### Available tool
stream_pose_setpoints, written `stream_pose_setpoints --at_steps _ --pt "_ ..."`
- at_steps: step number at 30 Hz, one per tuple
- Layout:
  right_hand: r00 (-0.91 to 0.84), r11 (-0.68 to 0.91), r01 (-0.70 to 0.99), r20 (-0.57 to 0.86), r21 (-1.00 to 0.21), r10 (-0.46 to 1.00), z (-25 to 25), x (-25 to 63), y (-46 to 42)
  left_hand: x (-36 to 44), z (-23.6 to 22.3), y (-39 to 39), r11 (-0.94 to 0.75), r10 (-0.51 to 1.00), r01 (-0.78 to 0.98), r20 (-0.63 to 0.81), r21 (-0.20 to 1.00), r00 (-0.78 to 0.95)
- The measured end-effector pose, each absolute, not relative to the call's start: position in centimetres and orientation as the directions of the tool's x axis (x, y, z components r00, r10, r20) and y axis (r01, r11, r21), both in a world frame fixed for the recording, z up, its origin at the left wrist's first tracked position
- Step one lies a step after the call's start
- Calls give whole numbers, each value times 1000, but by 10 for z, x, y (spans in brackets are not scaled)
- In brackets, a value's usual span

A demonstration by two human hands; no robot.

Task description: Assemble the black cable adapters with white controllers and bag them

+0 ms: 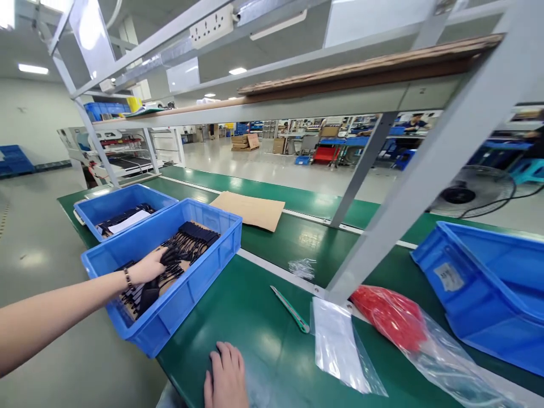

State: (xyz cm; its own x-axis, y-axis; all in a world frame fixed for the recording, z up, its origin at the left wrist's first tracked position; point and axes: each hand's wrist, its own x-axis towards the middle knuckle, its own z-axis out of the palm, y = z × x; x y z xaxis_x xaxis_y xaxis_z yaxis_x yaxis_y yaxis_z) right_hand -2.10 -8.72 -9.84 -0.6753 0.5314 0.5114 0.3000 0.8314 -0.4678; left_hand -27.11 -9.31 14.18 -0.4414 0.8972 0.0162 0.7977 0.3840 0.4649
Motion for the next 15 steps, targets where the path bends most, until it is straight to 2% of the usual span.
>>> stream_pose_setpoints --at_steps 4,8,11,15 --pt "-647 781 298 485 -548 588 -87 -20 -93 -245 195 -117 231 935 870 147 436 -322" --pt "-599 744 249 505 -620 622 -55 -7 -104 -190 227 -130 107 969 920 168 378 -182" --pt "-564 726 186 533 -662 630 -23 13 -110 -146 223 -124 57 992 940 85 336 -90" --pt "-533 715 204 537 -669 654 1 38 -110 -101 183 -98 -62 990 959 -104 278 94"
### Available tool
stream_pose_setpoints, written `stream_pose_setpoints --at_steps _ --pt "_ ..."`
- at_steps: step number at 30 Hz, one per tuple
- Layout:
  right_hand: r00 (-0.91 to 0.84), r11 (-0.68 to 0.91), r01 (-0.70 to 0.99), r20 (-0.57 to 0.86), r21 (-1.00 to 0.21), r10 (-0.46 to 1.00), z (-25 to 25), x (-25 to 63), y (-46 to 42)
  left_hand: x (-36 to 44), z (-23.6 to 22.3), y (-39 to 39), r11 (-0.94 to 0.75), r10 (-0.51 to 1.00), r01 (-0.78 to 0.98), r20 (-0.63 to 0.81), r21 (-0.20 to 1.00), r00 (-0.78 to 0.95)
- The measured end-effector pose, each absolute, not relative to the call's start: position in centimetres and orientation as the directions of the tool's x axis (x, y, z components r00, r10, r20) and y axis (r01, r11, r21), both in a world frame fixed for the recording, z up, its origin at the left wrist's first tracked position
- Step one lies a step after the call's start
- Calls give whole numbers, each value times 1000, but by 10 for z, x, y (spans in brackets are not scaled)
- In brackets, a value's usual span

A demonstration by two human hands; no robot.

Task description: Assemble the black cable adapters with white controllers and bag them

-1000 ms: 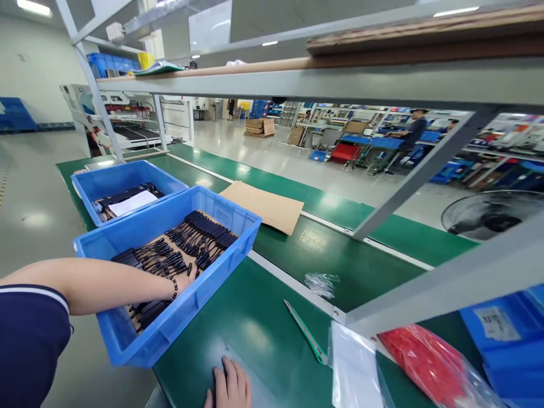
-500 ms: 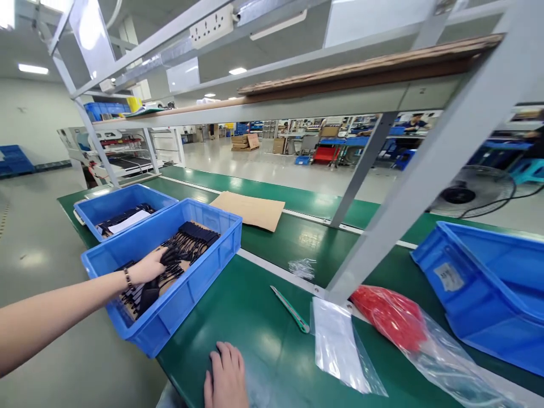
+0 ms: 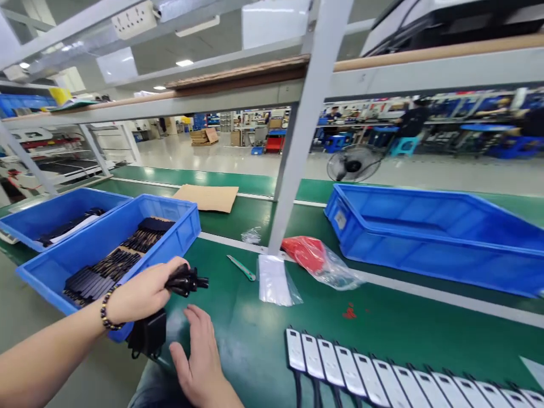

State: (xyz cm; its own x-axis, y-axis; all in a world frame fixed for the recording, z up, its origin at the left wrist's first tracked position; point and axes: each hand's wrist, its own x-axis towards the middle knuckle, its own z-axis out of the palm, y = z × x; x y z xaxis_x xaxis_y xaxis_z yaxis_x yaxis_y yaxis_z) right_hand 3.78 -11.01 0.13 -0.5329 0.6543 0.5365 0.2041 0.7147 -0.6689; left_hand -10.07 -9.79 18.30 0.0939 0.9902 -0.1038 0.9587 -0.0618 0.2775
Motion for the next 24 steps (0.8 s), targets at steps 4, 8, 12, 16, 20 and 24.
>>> stream_pose_setpoints --at_steps 4,8,12,16,20,24 --pt "-524 684 342 473 -645 708 -16 42 -104 -68 121 -60 -123 949 985 -278 119 152" --pt "-444 584 611 379 -535 812 -50 43 -95 -41 57 -30 -131 926 988 -347 80 151" --pt "-388 514 743 349 -430 853 -68 50 -92 -26 17 -19 -130 915 985 -369 110 162" --pt "-364 485 781 344 -394 866 -70 49 -97 -38 14 -21 -160 933 951 -274 265 233" --pt "-420 554 750 385 -362 821 -59 47 -89 -83 22 -33 -176 961 881 -119 439 251" --pt "-696 780 567 354 -264 625 -36 47 -59 -130 1 -61 -56 996 674 88 737 -13"
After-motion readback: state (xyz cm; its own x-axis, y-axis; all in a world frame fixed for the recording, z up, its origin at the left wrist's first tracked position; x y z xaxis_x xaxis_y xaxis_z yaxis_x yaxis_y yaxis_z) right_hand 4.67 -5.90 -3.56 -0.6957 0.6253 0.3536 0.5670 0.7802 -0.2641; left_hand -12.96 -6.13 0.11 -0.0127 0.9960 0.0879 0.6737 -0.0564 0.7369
